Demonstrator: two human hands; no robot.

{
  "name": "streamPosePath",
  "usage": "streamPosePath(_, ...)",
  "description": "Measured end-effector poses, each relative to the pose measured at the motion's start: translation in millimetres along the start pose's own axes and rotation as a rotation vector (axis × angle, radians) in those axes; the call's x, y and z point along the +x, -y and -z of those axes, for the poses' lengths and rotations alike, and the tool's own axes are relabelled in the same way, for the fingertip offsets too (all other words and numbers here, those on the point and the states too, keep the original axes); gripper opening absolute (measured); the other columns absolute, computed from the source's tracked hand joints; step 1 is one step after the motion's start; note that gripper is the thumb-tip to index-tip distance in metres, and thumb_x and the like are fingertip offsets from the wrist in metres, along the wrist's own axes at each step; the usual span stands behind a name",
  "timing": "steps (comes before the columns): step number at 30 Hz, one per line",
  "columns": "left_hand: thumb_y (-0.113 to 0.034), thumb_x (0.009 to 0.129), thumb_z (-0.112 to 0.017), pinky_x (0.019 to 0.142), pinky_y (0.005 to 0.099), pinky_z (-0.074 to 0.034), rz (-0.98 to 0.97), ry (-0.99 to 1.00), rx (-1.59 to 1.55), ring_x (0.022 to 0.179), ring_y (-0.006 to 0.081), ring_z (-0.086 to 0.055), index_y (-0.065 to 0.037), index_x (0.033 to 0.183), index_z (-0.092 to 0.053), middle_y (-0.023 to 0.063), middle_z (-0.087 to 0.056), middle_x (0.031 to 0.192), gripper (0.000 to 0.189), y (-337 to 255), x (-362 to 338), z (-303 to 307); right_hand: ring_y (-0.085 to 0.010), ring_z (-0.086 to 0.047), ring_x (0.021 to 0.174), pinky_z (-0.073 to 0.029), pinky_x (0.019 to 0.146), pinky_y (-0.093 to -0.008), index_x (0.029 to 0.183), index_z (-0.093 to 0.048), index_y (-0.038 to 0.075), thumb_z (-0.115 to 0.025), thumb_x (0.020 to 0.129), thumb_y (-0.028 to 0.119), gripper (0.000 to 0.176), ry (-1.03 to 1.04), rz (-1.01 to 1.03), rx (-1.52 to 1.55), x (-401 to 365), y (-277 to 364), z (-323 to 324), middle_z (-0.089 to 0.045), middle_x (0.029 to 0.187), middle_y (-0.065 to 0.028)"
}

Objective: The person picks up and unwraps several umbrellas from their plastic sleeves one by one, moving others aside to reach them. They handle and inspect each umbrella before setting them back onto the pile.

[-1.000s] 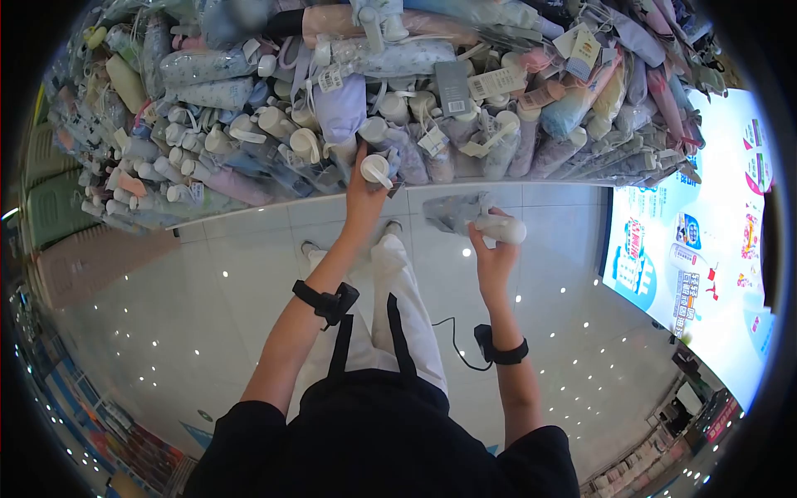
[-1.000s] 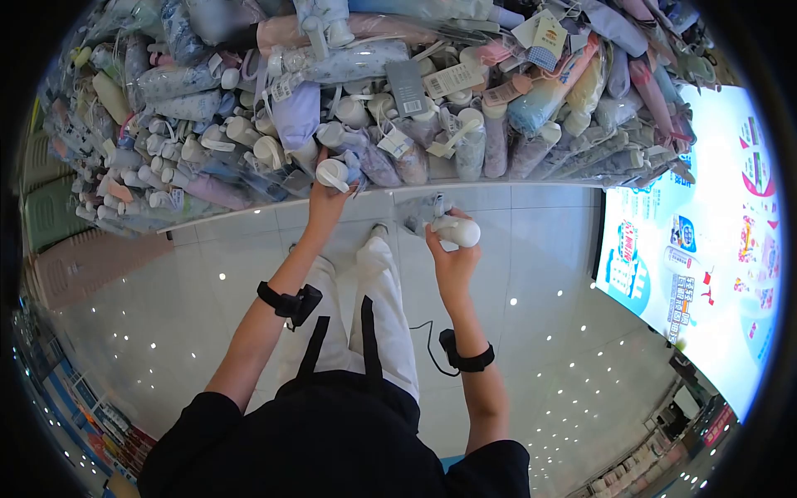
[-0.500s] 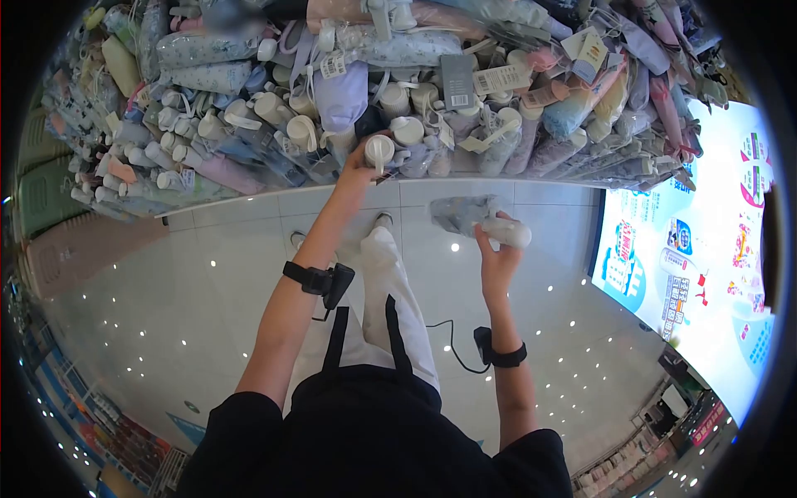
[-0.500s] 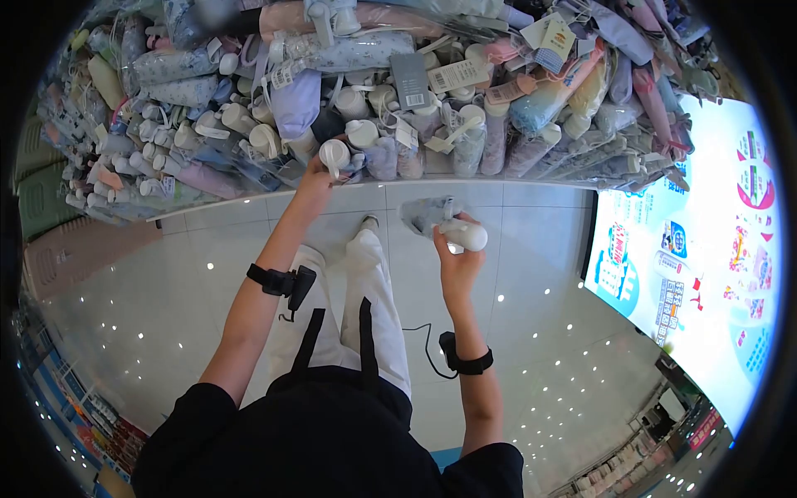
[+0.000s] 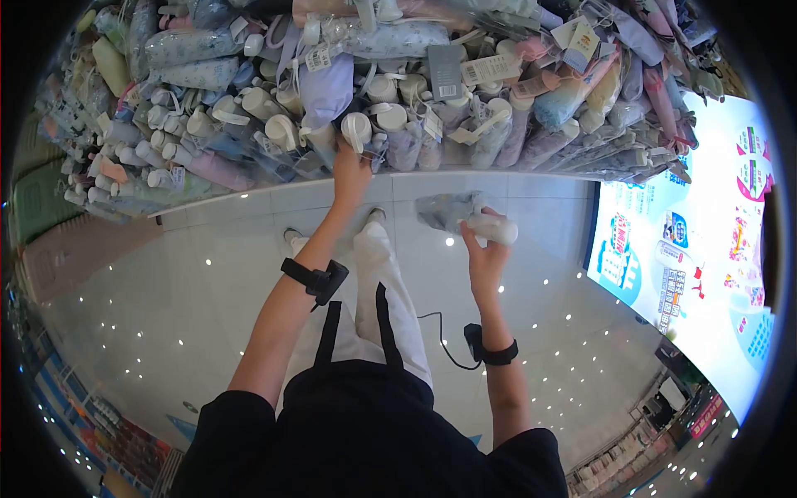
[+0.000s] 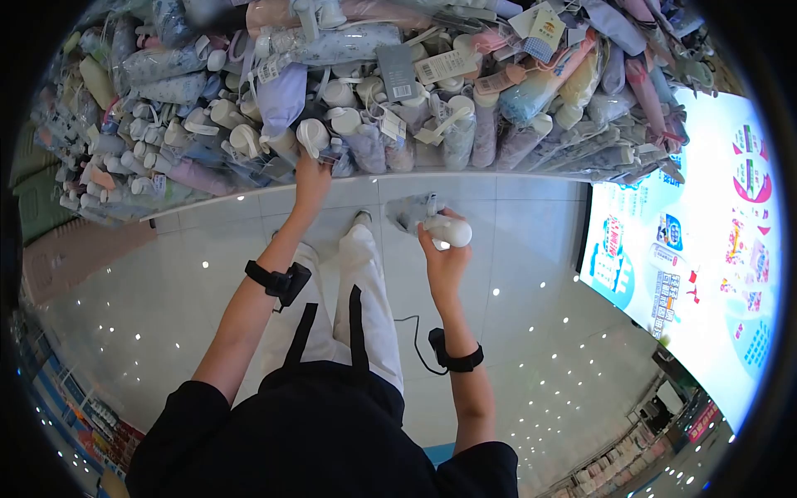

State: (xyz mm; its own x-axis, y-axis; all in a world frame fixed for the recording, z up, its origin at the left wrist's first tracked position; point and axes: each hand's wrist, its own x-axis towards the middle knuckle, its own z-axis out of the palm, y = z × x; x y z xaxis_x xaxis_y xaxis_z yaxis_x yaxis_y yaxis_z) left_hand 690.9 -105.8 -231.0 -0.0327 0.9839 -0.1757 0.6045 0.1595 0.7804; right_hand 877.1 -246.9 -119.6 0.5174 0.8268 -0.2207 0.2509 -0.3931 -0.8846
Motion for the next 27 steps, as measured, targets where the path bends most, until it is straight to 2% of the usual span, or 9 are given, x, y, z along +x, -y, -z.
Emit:
streamPosePath(1,-0.004,0.076,-0.06,0.073,0.0418,-0.05,0.114,-0.01,0.155,0.084,0.0398,-0.061,0.003,0.116,-0.038,0.0234,-0.061,0.09,0.047,-10,-3,3,-0.0172,-0.052,0.095,-0.04,0.087,-0.0299,0.1,-0.055,-0.004,-0.07,0.074,0.007,0.032,-0.002,0.007,-0.006,-2,0,0,-0.053,0.107,-0.01)
streamPosePath(4,-0.013,0.078,-0.061,0.061,0.0456,-0.05,0.072,-0.009,0.409,0.07,0.0416,-0.06,0.008,0.106,-0.043,0.0227,-0.062,0.072,0.04,-10,3,7,-0.0171,-0.052,0.095,-0.041,0.086,-0.0294,0.099,-0.055,-0.004,-0.07,0.074,0.007,0.031,0.0,0.034,-0.01,-3,2,2,-0.054,0.106,-0.0098)
streamPosePath(7,-0.019,0.08,-0.059,0.061,0.0456,-0.05,-0.082,0.129,0.569,0.07,0.0387,-0.061,0.007,0.097,-0.05,0.0221,-0.062,0.074,0.033,-9,18,9,-0.0166,-0.054,0.089,-0.042,0.081,-0.0283,0.098,-0.056,-0.003,-0.071,0.073,0.008,0.032,-0.017,0.093,-0.023,-5,1,2,-0.057,0.1,-0.0095)
streamPosePath(10,-0.028,0.084,-0.054,0.061,0.0454,-0.05,-0.023,0.207,0.554,0.069,0.038,-0.062,0.005,0.091,-0.055,0.0211,-0.063,0.075,0.034,-13,18,21,-0.0157,-0.06,0.075,-0.046,0.071,-0.027,0.097,-0.058,-0.001,-0.073,0.07,0.01,0.033,-0.051,0.217,-0.061,-5,2,-3,-0.063,0.086,-0.009)
streamPosePath(13,-0.034,0.085,-0.053,0.06,0.044,-0.05,-0.044,0.236,0.502,0.068,0.037,-0.062,0.002,0.089,-0.057,0.0198,-0.063,0.076,0.036,-18,1,48,-0.016,-0.06,0.074,-0.046,0.07,-0.0275,0.097,-0.058,-0.001,-0.074,0.069,0.011,0.034,0.017,0.262,-0.114,-7,16,-7,-0.063,0.083,-0.0092)
streamPosePath(17,-0.033,0.087,-0.053,0.061,0.0342,-0.05,-0.153,0.421,0.096,0.066,0.0264,-0.064,-0.004,0.102,-0.055,0.0136,-0.066,0.079,0.033,23,-29,91,-0.0148,-0.06,0.073,-0.045,0.072,-0.0272,0.095,-0.06,-0.002,-0.074,0.069,0.009,0.032,0.212,0.287,-0.132,-19,71,-30,-0.064,0.081,-0.0083)
streamPosePath(19,-0.028,0.087,-0.055,0.068,0.0317,-0.05,-0.113,0.5,-0.117,0.077,0.0195,-0.064,-0.007,0.109,-0.054,0.0101,-0.066,0.09,0.03,28,-44,130,-0.0151,-0.06,0.074,-0.045,0.072,-0.0275,0.095,-0.06,-0.001,-0.074,0.069,0.009,0.031,0.352,0.329,-0.134,-27,94,-53,-0.065,0.082,-0.0087)
streamPosePath(22,-0.026,0.086,-0.058,0.079,0.0322,-0.048,-0.085,0.624,-0.357,0.093,0.0185,-0.06,-0.006,0.114,-0.053,0.0105,-0.062,0.106,0.035,32,-68,201,-0.0181,-0.063,0.076,-0.047,0.069,-0.0294,0.094,-0.06,0.0,-0.074,0.069,0.011,0.031,0.54,0.418,-0.117,-41,122,-103,-0.065,0.083,-0.011)
streamPosePath(27,-0.032,0.082,-0.064,0.089,0.0342,-0.042,0.036,0.44,-0.422,0.107,0.022,-0.051,-0.004,0.122,-0.049,0.0118,-0.054,0.116,0.051,81,-103,317,-0.019,-0.062,0.075,-0.047,0.069,-0.0297,0.096,-0.058,0.0,-0.074,0.07,0.015,0.034,0.77,0.515,-0.063,-89,173,-229,-0.065,0.083,-0.0114)
